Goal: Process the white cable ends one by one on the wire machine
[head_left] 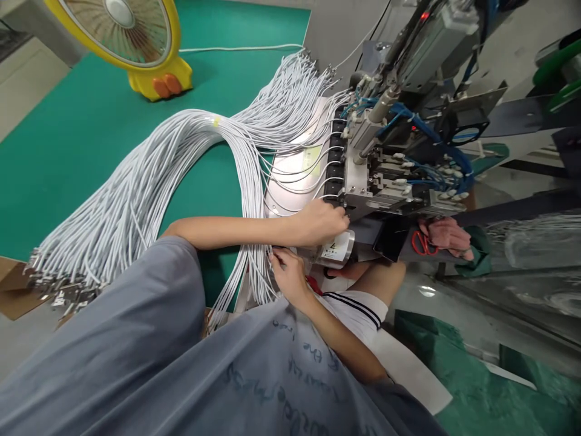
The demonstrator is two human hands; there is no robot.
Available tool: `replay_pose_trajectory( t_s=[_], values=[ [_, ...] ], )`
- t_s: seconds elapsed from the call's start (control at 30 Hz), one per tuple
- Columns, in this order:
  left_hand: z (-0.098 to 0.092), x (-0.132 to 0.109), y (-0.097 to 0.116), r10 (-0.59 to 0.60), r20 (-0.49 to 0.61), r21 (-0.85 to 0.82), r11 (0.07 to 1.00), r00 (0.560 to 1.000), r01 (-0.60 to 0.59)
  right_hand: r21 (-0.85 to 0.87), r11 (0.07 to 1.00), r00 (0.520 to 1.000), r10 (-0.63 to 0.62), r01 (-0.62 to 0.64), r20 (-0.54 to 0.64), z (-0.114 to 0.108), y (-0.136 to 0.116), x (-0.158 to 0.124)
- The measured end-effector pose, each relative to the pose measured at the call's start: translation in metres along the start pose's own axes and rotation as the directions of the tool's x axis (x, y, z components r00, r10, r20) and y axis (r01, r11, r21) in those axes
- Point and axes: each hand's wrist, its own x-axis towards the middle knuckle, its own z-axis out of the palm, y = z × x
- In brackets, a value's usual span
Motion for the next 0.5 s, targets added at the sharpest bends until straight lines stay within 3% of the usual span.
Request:
replay_pose_trajectory(
  t_s=[0.13, 0.2, 0.5],
  values=[
    [0.002, -0.010, 0.021, 0.215, -0.100, -0.008, 0.976, 0.971, -0.217, -0.326, 0.945, 0.997, -0.036, 0.011, -0.073, -0.001, -0.007, -0.005],
    [0.007, -0.013, 0.026, 0.274, -0.132, 0.000, 0.961, 0.953, -0.276, -0.398, 0.917, 0.993, -0.048, 0.000, -0.110, 0.000, -0.007, -0.005],
    [0.007, -0.018, 0.035, 0.345, -0.217, -0.025, 0.933, 0.913, -0.358, -0.334, 0.941, 0.985, -0.006, -0.054, -0.175, -0.004, -0.001, -0.010]
  ],
)
